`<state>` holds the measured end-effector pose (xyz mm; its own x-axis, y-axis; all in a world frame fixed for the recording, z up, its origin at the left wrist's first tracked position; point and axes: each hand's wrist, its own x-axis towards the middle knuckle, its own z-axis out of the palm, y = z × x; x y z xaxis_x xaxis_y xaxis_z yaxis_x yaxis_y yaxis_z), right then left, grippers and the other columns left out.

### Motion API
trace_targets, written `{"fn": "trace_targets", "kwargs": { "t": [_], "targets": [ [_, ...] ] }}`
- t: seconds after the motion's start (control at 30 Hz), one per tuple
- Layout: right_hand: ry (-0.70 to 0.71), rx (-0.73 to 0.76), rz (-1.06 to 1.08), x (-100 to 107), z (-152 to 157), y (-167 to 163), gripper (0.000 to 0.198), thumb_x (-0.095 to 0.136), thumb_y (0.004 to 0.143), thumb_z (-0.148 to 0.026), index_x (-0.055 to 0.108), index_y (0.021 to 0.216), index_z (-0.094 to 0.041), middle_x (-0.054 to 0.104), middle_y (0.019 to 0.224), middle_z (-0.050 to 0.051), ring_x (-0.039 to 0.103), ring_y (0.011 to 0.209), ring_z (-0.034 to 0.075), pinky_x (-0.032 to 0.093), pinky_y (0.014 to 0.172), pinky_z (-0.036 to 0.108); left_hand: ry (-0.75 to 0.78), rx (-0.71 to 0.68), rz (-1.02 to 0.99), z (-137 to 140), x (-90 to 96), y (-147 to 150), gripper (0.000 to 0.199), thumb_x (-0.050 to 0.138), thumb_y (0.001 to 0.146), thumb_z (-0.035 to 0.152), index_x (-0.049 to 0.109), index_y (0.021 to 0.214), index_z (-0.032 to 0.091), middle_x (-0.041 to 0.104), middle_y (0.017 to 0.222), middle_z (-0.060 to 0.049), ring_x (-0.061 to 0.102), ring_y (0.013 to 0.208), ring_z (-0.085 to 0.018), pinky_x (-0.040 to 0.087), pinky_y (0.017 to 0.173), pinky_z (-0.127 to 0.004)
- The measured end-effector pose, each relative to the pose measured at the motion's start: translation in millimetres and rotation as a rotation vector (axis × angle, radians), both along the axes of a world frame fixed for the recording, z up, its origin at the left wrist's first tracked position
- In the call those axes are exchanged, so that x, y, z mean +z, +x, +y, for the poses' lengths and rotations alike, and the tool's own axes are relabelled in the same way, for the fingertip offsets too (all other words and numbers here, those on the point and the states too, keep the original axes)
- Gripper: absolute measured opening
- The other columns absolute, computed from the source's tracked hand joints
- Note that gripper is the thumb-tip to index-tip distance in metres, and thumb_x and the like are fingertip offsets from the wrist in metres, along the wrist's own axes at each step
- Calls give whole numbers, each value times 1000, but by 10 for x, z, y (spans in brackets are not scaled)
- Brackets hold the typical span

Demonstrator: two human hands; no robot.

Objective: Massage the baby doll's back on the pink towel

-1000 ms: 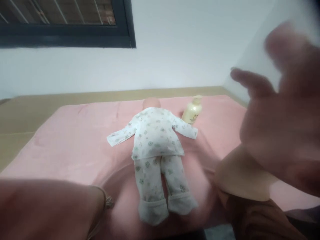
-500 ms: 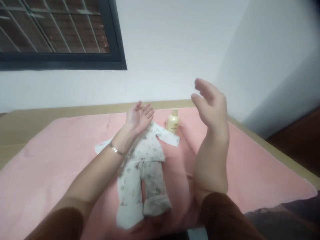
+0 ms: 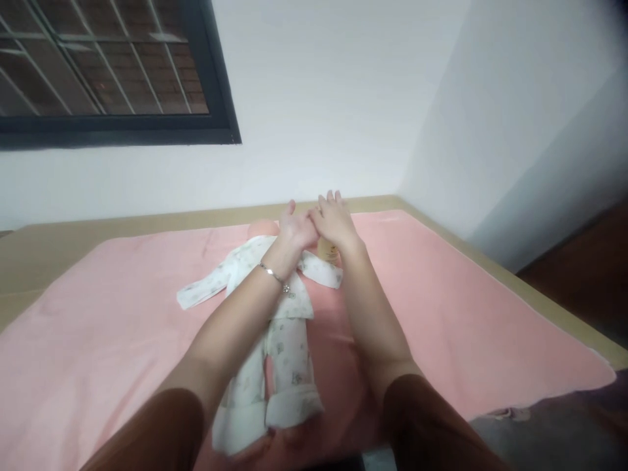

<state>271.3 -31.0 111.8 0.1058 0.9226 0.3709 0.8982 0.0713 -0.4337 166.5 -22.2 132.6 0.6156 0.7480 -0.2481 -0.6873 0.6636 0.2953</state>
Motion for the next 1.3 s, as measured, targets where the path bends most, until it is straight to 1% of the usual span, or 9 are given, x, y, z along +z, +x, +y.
{"fn": "trace_targets", "kwargs": {
  "t": [0.1,0.2,0.33,0.53,0.67,0.8,1.0,1.2,1.3],
  "targets": [
    [-93,-30,-76,-71,22,-66,60,23,104,-40,53,142,-5,40,158,21,28,153,34,15,126,57,68,-17,18,-22,-31,-97,55,36,97,50,54,132,11,67,120,-20,71,106,-32,59,94,-49],
    [-105,-64,-171,-146,51,-110,62,21,105,-42,60,135,-4,50,151,22,38,147,33,15,126,55,64,12,80,-46,-103,-274,57,35,97,47,51,136,9,69,110,-20,73,97,-29,62,85,-42],
    [-58,-141,-311,-242,95,-184,67,23,105,-46,60,134,2,50,149,26,38,147,35,15,126,51,87,-22,176,-233,-121,-691,66,38,95,47,42,147,5,65,126,-25,70,113,-30,60,87,-37],
    [5,-156,-387,-331,123,-218,64,23,104,-43,68,121,0,66,128,24,51,133,34,13,126,52,194,-178,110,-650,161,-1390,74,41,92,42,25,159,14,47,154,-20,49,143,-29,51,109,-41],
    [3,-219,-374,-366,130,-198,56,32,101,-41,70,117,-3,67,123,23,54,127,33,17,124,54,272,-152,76,-825,400,-1707,72,36,95,39,20,160,16,44,157,-17,44,146,-27,47,114,-42],
    [33,-241,-315,-421,152,-206,49,36,97,-38,70,119,-9,67,125,19,55,125,33,16,123,59,390,-23,55,-946,572,-1958,65,31,99,39,23,158,14,41,160,-14,39,149,-25,41,118,-40],
    [73,-281,-291,-520,168,-296,48,41,94,-36,66,126,-10,61,135,19,49,132,34,9,124,64,491,145,167,-994,674,-2153,60,14,101,44,16,160,31,41,159,2,33,151,-24,38,118,-43],
    [48,-294,-219,-491,114,-211,50,43,94,-38,61,134,-13,49,149,20,38,142,38,12,120,71,552,224,291,-959,666,-2138,59,9,102,46,25,157,34,51,152,3,37,150,-20,42,116,-35],
    [12,-275,-198,-488,143,-105,51,44,94,-40,60,136,-16,47,152,19,38,142,39,13,119,74,570,234,320,-928,637,-2098,56,13,102,43,27,156,32,51,152,1,34,151,-18,39,119,-33]
  ]
}}
